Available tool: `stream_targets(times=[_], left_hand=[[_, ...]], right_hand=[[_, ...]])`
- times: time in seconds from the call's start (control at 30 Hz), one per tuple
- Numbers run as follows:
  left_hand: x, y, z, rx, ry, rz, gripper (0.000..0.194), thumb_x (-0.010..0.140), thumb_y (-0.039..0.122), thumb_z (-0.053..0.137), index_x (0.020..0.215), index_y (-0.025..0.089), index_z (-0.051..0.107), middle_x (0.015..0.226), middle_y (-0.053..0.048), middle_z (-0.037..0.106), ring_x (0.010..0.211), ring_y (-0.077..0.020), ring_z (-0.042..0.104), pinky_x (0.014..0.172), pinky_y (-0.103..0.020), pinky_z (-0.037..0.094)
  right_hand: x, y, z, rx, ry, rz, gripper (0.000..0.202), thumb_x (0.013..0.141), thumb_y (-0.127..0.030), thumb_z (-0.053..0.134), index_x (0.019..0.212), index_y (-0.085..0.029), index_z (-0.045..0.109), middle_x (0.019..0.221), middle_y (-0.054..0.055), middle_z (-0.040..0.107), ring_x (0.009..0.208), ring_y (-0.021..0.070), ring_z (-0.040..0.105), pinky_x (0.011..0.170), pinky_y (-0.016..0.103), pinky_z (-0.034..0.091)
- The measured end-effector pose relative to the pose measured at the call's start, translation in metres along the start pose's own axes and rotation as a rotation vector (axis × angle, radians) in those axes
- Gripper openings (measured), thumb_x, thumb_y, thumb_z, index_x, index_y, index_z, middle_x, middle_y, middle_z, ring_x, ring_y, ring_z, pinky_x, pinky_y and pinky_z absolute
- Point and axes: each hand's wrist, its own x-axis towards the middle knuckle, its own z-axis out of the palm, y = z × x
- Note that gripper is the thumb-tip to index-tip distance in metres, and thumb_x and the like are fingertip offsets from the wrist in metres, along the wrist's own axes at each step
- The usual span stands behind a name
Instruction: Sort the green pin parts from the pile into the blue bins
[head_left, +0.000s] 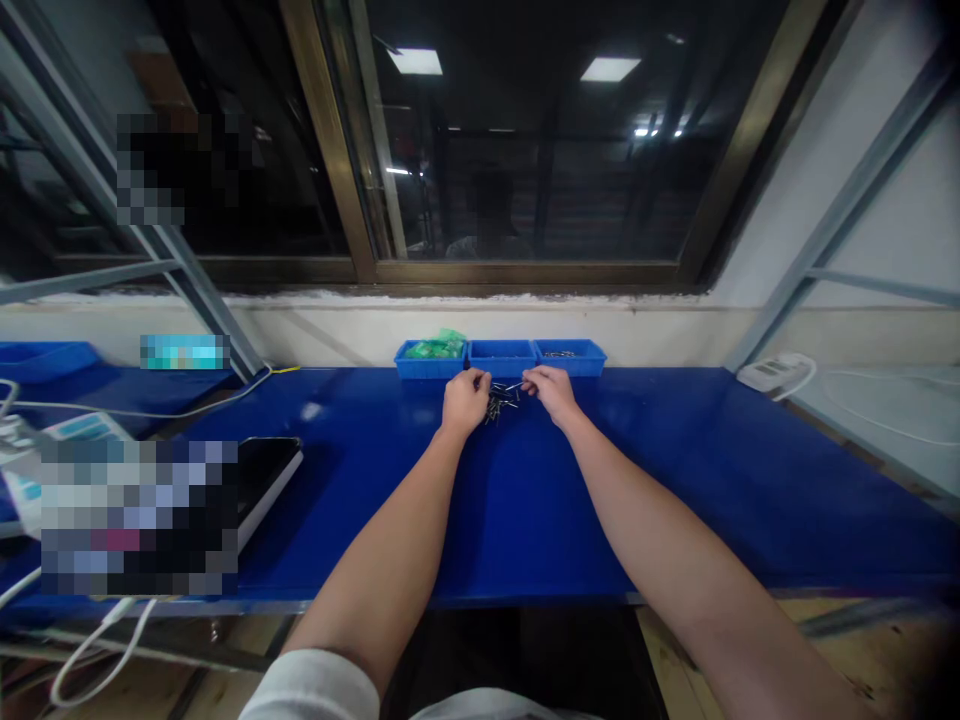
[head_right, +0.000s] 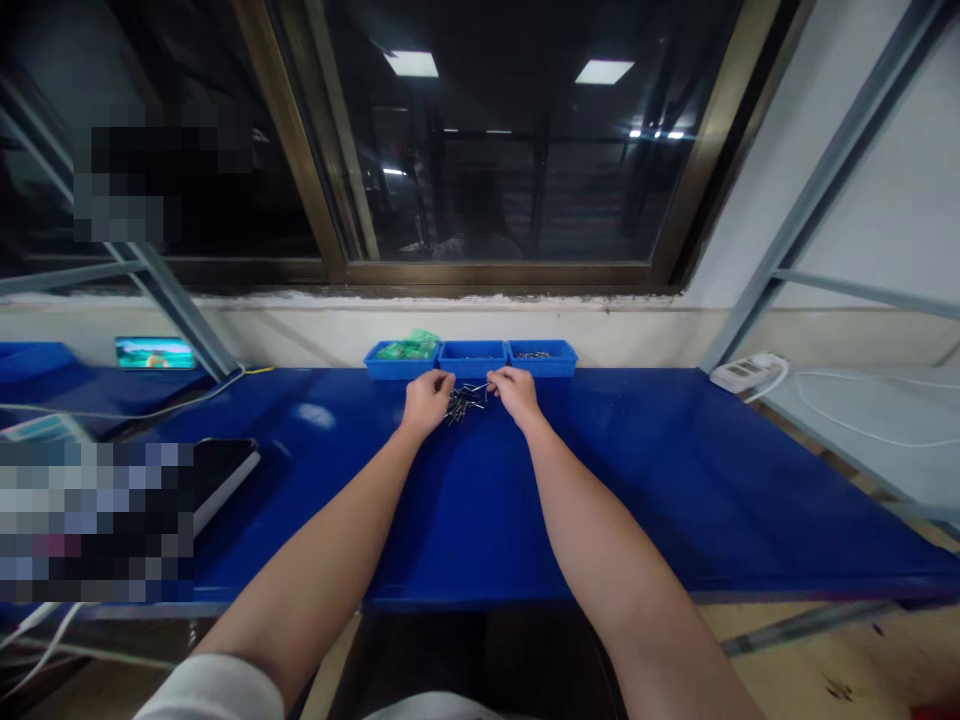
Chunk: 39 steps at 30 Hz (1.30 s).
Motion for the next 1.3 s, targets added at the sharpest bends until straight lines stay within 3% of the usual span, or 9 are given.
stream_targets(times=[0.2,0.33,0.53,0.6,0.77,0.87,1.03,1.13,1.3], left_hand=[[-0.001,0.0,-0.002,0.139,-0.036,-0.105,0.051,0.088,0.052,0.032,0.061,0.018,0.058,0.061,-0.007,0.062,0.061,-0.0167,0.056,0.057,-0.025,0.032],[0.0,-0.003,0.0,0.172,-0.043,-0.076,0.046,0.087,0.049,0.037,0.062,0.018,0.059,0.067,-0.008,0.064,0.066,-0.0177,0.059,0.06,-0.025,0.035],[0.002,-0.008,0.008,0.041,-0.031,-0.029,0.014,0.082,0.026,0.052,0.089,0.019,0.062,0.091,-0.006,0.065,0.083,-0.0159,0.06,0.075,-0.025,0.043],[0.002,-0.01,0.011,-0.016,-0.039,-0.044,0.029,0.078,0.023,0.056,0.107,0.019,0.055,0.097,-0.005,0.064,0.086,-0.0153,0.06,0.079,-0.026,0.044],[0.0,-0.011,0.014,0.046,-0.131,-0.035,0.053,0.077,0.038,0.057,0.124,0.017,0.044,0.113,-0.01,0.058,0.104,-0.021,0.055,0.089,-0.031,0.042],[-0.003,-0.007,0.011,0.172,-0.234,0.008,0.059,0.077,0.053,0.051,0.125,0.018,0.047,0.124,-0.012,0.052,0.116,-0.0261,0.048,0.095,-0.036,0.038],[-0.01,-0.001,0.007,0.332,-0.427,0.044,0.076,0.07,0.073,0.04,0.13,0.026,0.045,0.142,-0.011,0.035,0.131,-0.0316,0.029,0.103,-0.046,0.027],[-0.012,-0.001,0.007,0.36,-0.515,0.051,0.081,0.07,0.075,0.037,0.135,0.027,0.039,0.146,-0.01,0.028,0.135,-0.0314,0.022,0.107,-0.046,0.021],[-0.013,-0.001,0.009,0.363,-0.581,0.055,0.077,0.075,0.073,0.03,0.138,0.028,0.034,0.148,-0.009,0.023,0.136,-0.0293,0.019,0.108,-0.047,0.017]], right_hand=[[0.007,0.007,-0.005,-0.113,0.187,-0.043,0.029,0.068,-0.042,0.057,0.052,-0.017,0.059,0.044,-0.001,0.055,0.046,0.0124,0.05,0.05,0.025,0.039],[0.014,0.007,-0.01,-0.006,0.32,-0.055,0.026,0.067,-0.041,0.057,0.06,-0.016,0.062,0.052,0.0,0.059,0.051,0.0132,0.053,0.053,0.025,0.042],[0.027,0.009,-0.02,0.148,0.426,-0.049,0.019,0.061,-0.031,0.057,0.069,-0.014,0.062,0.063,0.003,0.062,0.062,0.0158,0.058,0.051,0.023,0.042],[0.031,0.011,-0.023,0.167,0.427,-0.042,0.028,0.06,-0.03,0.057,0.081,-0.014,0.064,0.07,0.003,0.064,0.066,0.0162,0.059,0.049,0.023,0.041],[0.03,0.012,-0.024,0.069,0.373,-0.015,0.053,0.062,-0.029,0.055,0.114,-0.015,0.057,0.078,0.001,0.065,0.065,0.0136,0.058,0.057,0.024,0.044],[0.022,0.007,-0.02,-0.263,0.308,-0.017,0.038,0.064,-0.028,0.053,0.098,-0.017,0.066,0.075,0.003,0.066,0.071,0.0168,0.06,0.068,0.028,0.046],[0.004,-0.004,-0.005,-0.828,-0.027,0.047,0.025,0.066,-0.039,0.059,0.081,-0.021,0.069,0.086,0.008,0.069,0.088,0.0246,0.061,0.074,0.032,0.044],[-0.003,-0.008,0.004,-0.963,-0.166,0.061,0.027,0.07,-0.041,0.058,0.084,-0.021,0.068,0.092,0.011,0.068,0.09,0.0257,0.061,0.073,0.032,0.044],[-0.007,-0.007,0.01,-1.008,-0.203,0.05,0.022,0.079,-0.035,0.052,0.088,-0.021,0.067,0.094,0.01,0.068,0.092,0.0219,0.061,0.073,0.028,0.042]])
